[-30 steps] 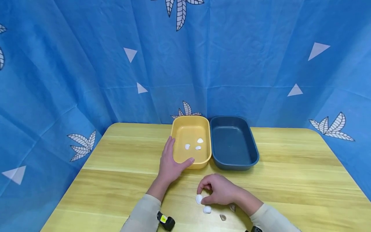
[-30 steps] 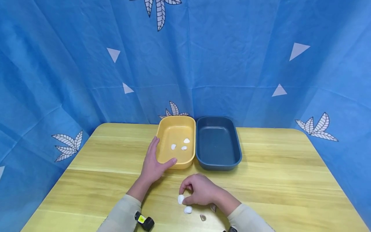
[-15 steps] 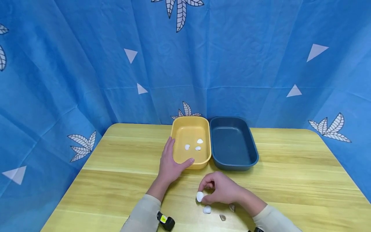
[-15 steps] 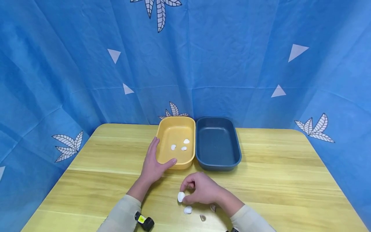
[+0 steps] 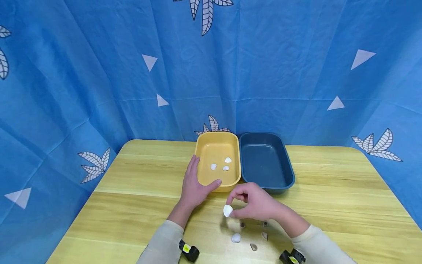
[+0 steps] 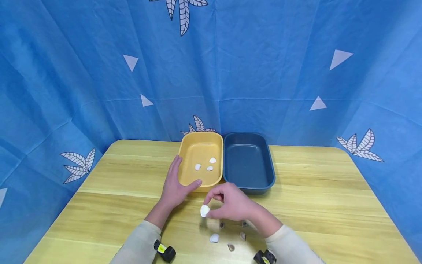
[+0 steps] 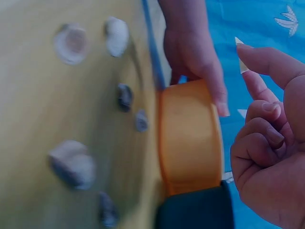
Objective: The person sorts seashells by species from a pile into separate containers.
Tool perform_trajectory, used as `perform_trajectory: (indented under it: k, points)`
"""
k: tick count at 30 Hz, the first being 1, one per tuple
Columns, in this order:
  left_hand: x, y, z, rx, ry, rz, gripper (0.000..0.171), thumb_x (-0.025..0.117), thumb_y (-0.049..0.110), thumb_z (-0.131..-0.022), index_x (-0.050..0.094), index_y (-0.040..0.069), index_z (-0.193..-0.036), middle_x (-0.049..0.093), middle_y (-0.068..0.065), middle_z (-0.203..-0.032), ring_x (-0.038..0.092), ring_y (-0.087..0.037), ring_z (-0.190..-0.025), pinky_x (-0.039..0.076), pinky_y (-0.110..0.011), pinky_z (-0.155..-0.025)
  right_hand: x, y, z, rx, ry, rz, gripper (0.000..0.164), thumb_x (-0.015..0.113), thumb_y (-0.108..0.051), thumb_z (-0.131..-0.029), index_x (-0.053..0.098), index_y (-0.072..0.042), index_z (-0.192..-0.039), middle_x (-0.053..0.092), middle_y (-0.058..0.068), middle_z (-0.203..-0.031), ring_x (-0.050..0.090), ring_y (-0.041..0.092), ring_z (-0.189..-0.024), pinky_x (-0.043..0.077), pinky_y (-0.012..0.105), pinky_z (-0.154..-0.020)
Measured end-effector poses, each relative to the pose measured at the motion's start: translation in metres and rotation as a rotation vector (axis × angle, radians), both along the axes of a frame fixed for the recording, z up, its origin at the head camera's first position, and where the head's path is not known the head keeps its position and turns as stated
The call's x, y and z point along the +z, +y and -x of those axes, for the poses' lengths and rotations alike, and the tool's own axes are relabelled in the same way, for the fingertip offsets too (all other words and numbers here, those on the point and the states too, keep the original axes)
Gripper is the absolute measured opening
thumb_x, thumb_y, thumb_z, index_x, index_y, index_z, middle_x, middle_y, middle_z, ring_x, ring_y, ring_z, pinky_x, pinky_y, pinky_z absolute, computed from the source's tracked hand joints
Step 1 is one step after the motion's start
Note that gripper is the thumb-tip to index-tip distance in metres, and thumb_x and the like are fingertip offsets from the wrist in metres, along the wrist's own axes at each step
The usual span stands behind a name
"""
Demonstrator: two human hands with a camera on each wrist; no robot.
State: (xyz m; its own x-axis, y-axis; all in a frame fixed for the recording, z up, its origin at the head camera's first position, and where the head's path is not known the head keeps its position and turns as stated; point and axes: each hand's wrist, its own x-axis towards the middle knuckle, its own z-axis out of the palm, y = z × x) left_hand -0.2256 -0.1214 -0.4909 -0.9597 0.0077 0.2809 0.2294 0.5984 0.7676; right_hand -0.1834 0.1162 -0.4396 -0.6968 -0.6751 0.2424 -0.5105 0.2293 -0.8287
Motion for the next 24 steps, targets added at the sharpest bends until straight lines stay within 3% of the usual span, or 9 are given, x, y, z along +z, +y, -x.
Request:
perform_trajectory:
  k: [6, 12, 18, 24]
  points:
    - [-0.001, 0.0, 0.0, 0.004, -0.008, -0.003, 0.114, 0.079, 0.066, -0.072, 0.026, 0.012, -0.158, 0.014, 0.006, -0.165, 0.02, -0.023, -0.147, 0.024, -0.051, -0.114, 0.016, -0.001, 0.012, -0.062, 0.017, -0.037, 0.019, 0.087, -0.021, -0.078, 0.074, -0.023, -0.092, 0.039, 0.006, -0.061, 0.035, 0.009, -0.054, 0.031, 0.023, -0.054]
    - [-0.001, 0.0, 0.0, 0.008, -0.015, -0.003, 0.114, 0.08, 0.065, -0.072, 0.026, 0.014, -0.158, 0.013, 0.007, -0.165, 0.02, -0.024, -0.147, 0.025, -0.052, -0.114, 0.03, -0.002, 0.031, -0.1, 0.018, -0.072, 0.019, 0.087, -0.02, -0.079, 0.074, -0.022, -0.092, 0.04, -0.001, -0.061, 0.041, 0.02, -0.054, 0.036, 0.026, -0.054]
    - [0.001, 0.0, 0.0, 0.009, -0.022, -0.003, 0.114, 0.081, 0.062, -0.072, 0.026, 0.012, -0.158, 0.014, 0.006, -0.165, 0.021, -0.024, -0.147, 0.025, -0.053, -0.114, 0.035, -0.004, 0.055, -0.166, 0.017, -0.081, 0.018, 0.087, -0.019, -0.079, 0.075, -0.018, -0.094, 0.037, -0.002, -0.062, 0.038, 0.016, -0.054, 0.036, 0.028, -0.054]
    - [0.0, 0.0, 0.0, 0.006, -0.016, -0.001, 0.113, 0.081, 0.062, -0.073, 0.026, 0.012, -0.158, 0.014, 0.005, -0.165, 0.021, -0.025, -0.147, 0.025, -0.054, -0.113, 0.035, -0.008, 0.077, -0.27, -0.015, -0.086, 0.019, 0.087, -0.018, -0.079, 0.076, -0.015, -0.095, 0.039, 0.002, -0.066, 0.042, 0.023, -0.063, 0.036, 0.032, -0.059]
